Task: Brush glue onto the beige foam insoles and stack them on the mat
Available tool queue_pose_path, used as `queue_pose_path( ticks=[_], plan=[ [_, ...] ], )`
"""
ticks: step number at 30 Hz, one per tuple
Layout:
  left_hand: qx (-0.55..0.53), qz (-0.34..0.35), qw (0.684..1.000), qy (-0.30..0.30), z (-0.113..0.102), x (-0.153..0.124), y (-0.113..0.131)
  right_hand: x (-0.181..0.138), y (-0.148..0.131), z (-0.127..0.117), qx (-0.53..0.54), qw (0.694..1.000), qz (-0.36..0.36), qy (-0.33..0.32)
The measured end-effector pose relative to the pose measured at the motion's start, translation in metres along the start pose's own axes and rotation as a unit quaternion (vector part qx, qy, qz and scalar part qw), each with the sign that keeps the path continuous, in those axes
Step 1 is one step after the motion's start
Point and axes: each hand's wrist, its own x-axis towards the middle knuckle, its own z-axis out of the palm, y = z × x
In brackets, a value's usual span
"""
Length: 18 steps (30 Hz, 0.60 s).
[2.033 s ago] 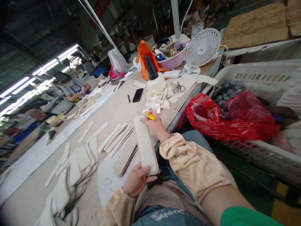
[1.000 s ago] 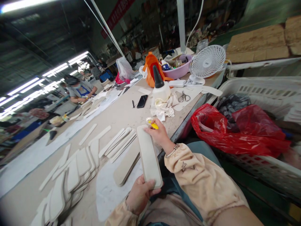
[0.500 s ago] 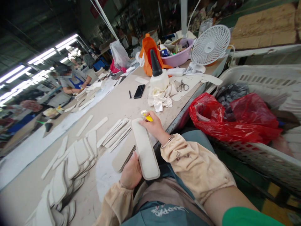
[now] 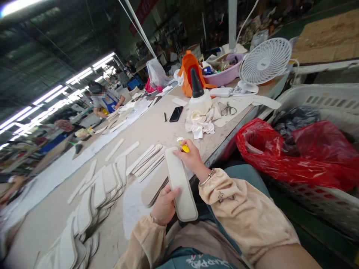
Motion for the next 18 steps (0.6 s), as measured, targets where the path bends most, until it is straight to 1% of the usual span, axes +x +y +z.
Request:
queue_pose_path(
  ticks=[2,7,12,14,15,17,18],
  plan=[
    [-0.001,0.010,1.000,0.006,0.001,-0.001,0.003,0.000,0.000,0.000,0.009,1.000,-0.001,-0.003],
    [0.011,0.041,0.998,0.045,0.005,0.002,0.006,-0.004,-0.005,0.003,0.032,0.999,-0.018,-0.014],
    [0.008,0.061,0.996,0.060,0.008,-0.002,0.004,-0.008,-0.013,0.009,0.058,0.998,-0.006,-0.026],
    [0.004,0.067,0.995,0.077,0.001,-0.013,0.010,-0.009,-0.017,0.009,0.091,0.996,0.008,-0.023],
    [0.001,0.071,0.993,0.092,-0.006,-0.023,0.016,-0.010,-0.019,0.007,0.108,0.994,0.014,-0.018],
    [-0.009,0.085,0.987,0.137,-0.027,-0.051,0.030,-0.009,-0.023,0.002,0.099,0.995,0.016,0.004],
    [-0.015,0.097,0.981,0.169,-0.041,-0.070,0.039,-0.008,-0.025,-0.001,0.089,0.996,0.010,0.028]
  ],
)
